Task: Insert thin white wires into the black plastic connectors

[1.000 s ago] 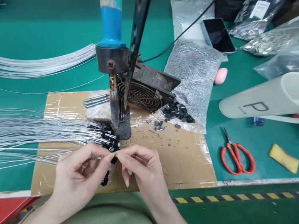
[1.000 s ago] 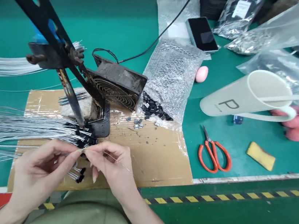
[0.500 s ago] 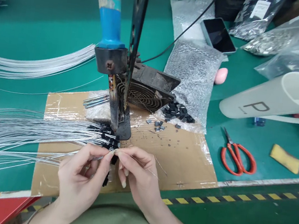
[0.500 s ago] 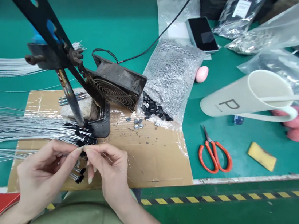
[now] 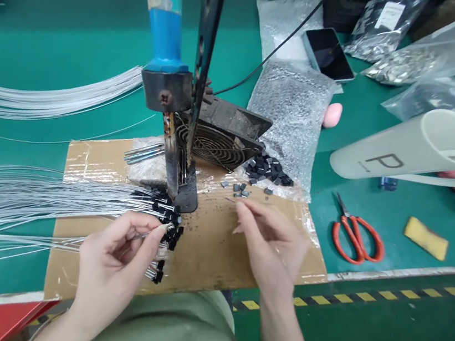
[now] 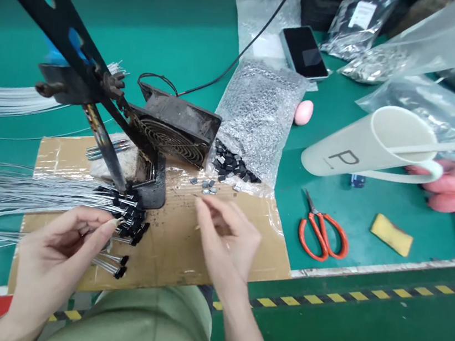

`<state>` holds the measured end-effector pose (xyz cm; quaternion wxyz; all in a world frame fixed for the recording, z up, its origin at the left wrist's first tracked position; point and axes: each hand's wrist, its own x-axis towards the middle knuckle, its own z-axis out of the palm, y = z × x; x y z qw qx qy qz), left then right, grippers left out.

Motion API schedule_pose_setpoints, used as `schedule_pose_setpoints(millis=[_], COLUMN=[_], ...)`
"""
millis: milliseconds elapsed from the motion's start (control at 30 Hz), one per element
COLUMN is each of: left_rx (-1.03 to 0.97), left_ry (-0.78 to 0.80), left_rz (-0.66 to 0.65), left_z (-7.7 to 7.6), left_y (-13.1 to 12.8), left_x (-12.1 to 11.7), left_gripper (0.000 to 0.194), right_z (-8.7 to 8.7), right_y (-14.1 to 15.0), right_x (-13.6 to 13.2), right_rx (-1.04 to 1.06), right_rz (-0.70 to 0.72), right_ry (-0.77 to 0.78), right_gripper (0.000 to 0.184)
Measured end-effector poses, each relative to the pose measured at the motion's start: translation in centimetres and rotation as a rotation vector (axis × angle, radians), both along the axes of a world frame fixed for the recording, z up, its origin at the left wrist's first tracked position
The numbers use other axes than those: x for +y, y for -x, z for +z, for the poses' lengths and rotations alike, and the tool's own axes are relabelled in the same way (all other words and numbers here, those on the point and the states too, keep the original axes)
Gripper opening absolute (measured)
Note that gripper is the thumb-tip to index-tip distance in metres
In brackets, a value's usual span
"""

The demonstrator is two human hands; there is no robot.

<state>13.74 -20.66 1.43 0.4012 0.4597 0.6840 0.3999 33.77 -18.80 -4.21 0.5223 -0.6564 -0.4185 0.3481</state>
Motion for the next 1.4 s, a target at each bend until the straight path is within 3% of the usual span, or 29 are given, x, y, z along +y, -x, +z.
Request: schedule_pose_setpoints(millis=[67, 200, 500, 600, 733, 867, 1067, 1167, 1400], left_rx=[-0.035, -0.014, 0.059, 0.063, 0.053, 0.057, 0.061, -0.032, -0.119], left_ry=[0.016, 0.025, 0.004, 0.011, 0.034, 0.049, 0.019, 0.032, 0.151], left_rz=[0.003, -0.038, -0.053, -0.039, -0.021, -0.028, -0.154, -0.225, -0.113], left_z=[0.2, 0.2, 0.0, 0.2, 0.3, 0.4, 0.0, 0.2, 1.8], left_y=[-0.1, 0.3, 0.6, 0.5, 0.4, 0.5, 1.5, 1.7, 0.4], left_x=[0.1, 0.1, 0.1, 0.1, 0.2, 0.1, 0.3, 0.6, 0.8], left_gripper=[0.004, 0.005, 0.007, 0.007, 0.004, 0.005, 0.007, 0.008, 0.01], right_z=[-0.5, -1.1, -1.4, -1.4, -0.8, 0.9, 2.4, 2.6, 2.7], right_y=[-1.7, -3.0, -2.2, -1.8, -0.7, 1.0, 3.8, 4.7, 5.1], right_x=[1.1, 2.4, 1.4, 0.8, 0.1, -0.2, -0.2, -0.2, -0.3], right_rx=[-0.266, -0.599, -0.635, -0.505, -0.136, 0.237, 0.579, 0.679, 0.684], right_rz=[-0.002, 0.233, 0.185, 0.117, 0.047, 0.102, 0.228, 0.287, 0.325], right_ry=[-0.061, -0.09, -0.056, -0.026, 0.009, 0.008, 0.119, 0.166, 0.183], right_gripper=[0.01, 0.01, 0.009, 0.009, 0.007, 0.003, 0.006, 0.008, 0.007])
